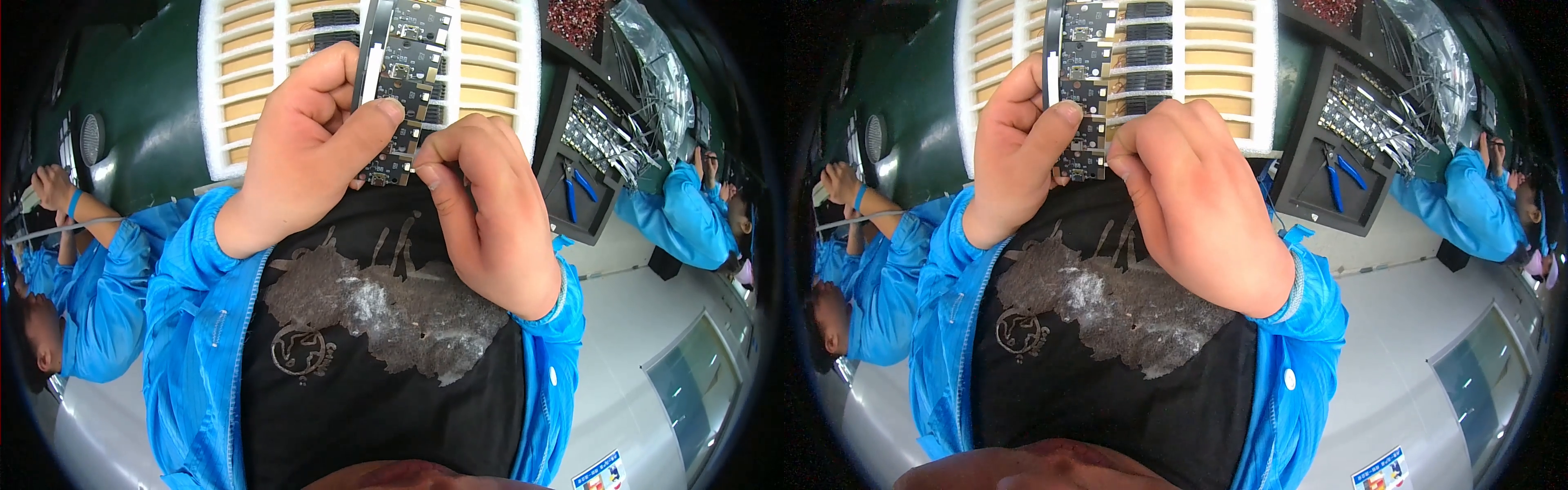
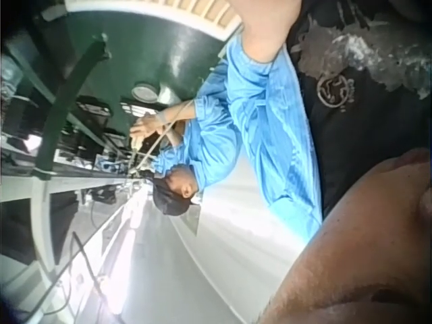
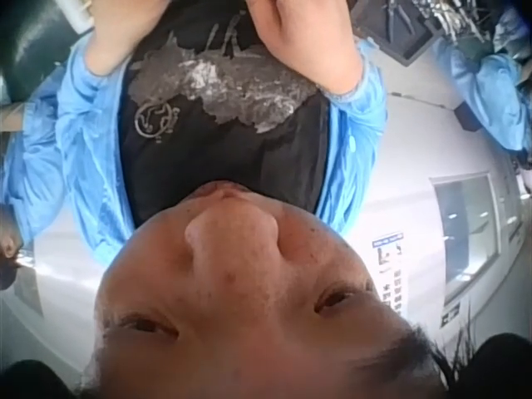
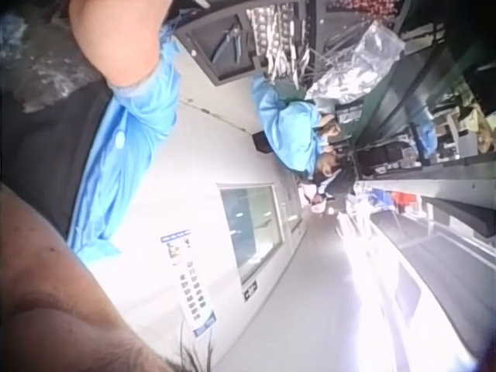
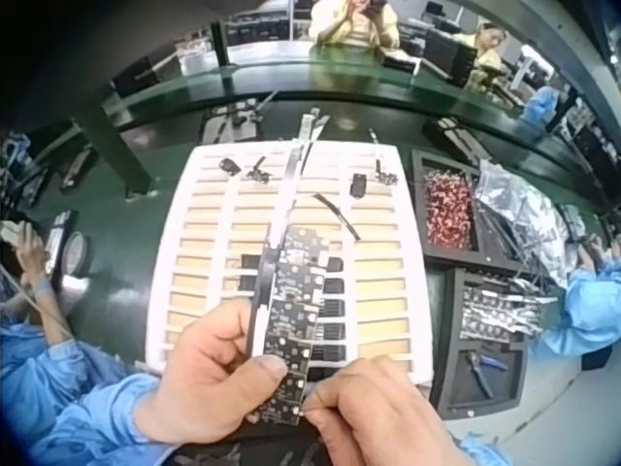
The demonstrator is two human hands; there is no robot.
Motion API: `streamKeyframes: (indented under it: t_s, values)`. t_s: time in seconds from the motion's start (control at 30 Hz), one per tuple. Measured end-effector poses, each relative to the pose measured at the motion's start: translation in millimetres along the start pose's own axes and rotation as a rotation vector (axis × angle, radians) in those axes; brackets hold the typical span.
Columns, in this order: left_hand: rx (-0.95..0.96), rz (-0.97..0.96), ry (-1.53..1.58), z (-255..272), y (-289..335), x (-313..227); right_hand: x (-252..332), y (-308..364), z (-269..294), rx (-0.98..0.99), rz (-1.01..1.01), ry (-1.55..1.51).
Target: The person connects wires and connectors to electronic circuit boards by hand, taking components from trays at an assembly line workbench.
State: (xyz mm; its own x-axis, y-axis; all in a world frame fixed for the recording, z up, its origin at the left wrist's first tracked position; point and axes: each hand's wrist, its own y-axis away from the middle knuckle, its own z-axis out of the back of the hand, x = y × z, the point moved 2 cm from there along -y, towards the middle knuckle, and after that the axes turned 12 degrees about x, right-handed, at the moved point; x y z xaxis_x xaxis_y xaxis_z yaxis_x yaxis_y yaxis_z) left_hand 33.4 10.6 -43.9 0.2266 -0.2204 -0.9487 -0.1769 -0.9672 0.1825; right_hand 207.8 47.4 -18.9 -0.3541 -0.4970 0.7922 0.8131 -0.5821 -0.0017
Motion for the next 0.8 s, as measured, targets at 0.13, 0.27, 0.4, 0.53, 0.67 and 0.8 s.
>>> streamKeyframes:
  t_s: [0.13,0.27,0.4,0.53,0.67,0.8]
  values:
    - [-0.007,-0.028,0.012,0,0,2,0,-1,-1,-0.005,-0.001,-0.006]
    - [-0.025,-0.039,-0.037,-1,-1,3,1,-2,-3,-0.029,-0.024,-0.035]
    - [-0.071,-0.072,0.044,-2,-1,6,-2,-4,-7,-0.101,0.005,-0.005]
    - [-0.098,-0.105,0.125,-2,-3,11,-6,-5,-12,-0.188,0.071,0.056]
    - [-0.117,-0.133,0.147,-4,-3,15,-6,-5,-13,-0.231,0.118,0.097]
    - [-0.125,-0.182,0.146,-5,-4,16,-8,-5,-13,-0.226,0.118,0.089]
